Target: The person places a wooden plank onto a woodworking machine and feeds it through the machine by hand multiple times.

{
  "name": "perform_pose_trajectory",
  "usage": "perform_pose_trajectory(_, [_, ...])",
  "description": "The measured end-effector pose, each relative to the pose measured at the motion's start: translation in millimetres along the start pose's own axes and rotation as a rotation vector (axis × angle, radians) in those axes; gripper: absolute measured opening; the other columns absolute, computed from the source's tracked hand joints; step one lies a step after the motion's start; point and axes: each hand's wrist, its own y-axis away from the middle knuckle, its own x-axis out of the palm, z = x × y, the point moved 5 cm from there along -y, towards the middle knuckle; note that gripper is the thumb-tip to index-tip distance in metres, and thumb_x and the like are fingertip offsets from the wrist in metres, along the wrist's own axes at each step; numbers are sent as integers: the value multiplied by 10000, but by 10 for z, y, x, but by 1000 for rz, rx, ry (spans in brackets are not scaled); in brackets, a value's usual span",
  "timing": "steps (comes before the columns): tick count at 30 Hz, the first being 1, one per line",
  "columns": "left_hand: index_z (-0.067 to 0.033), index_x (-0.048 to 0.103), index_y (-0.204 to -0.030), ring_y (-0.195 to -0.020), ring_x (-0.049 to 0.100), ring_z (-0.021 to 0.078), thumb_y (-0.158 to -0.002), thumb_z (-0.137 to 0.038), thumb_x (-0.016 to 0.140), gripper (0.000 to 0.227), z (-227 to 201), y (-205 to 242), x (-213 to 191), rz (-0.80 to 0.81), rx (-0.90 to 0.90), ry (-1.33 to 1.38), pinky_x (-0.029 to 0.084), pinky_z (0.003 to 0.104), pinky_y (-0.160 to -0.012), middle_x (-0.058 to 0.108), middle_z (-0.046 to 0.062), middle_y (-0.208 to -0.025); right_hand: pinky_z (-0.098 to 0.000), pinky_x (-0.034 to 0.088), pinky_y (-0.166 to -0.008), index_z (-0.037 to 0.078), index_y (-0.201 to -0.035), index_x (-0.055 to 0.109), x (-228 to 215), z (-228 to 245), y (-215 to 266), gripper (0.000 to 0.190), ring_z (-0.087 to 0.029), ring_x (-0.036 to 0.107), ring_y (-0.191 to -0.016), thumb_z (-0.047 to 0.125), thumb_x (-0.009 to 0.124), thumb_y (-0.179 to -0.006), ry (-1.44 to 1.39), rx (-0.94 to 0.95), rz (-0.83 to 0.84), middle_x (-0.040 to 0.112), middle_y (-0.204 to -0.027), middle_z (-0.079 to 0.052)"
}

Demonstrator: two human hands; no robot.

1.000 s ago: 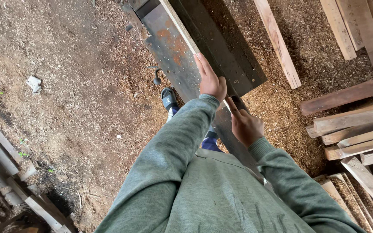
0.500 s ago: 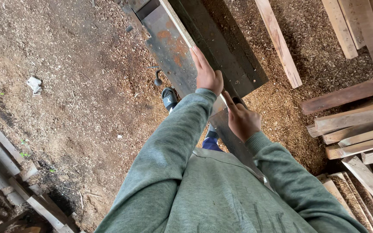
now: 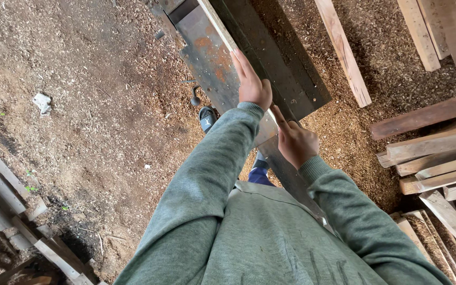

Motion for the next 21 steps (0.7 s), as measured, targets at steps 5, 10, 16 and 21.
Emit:
perform_pose_trajectory(5, [6,-174,-1556,-525,669,319,-753,70,498,1049,86,-95,19,37,-57,-15,572,364,-502,-98,375,-1658,-250,308,-297,248,-1621,368,91,-7,-58,617,-80,360,-350,173,584,-1048,-3,3,42,522,-558,65])
perform_pose_trajectory(10, [-3,-170,-1568,-523,654,300,-756,66,506,1058,96,-169,-18,15,-24,-40,560,356,-491,-72,363,-1668,-252,296,-291,255,-1614,371,72,15,-127,615,-73,350,-345,175,581,-1042,11,-1,28,517,-550,62])
perform_pose_trajectory(16, [-6,-165,-1571,-569,679,320,-755,65,512,1063,144,-266,-31,12,-28,-49,561,353,-495,-72,357,-1671,-252,317,-298,274,-1608,378,45,49,-243,619,-74,376,-356,184,577,-1029,48,11,27,540,-575,53])
perform_pose_trajectory(21, [-13,-162,-1578,-677,716,358,-751,63,507,1066,192,-419,-77,-11,-16,-37,582,350,-532,-62,343,-1679,-264,345,-306,266,-1612,382,48,94,-386,612,-83,415,-364,183,568,-1034,35,10,41,578,-616,53])
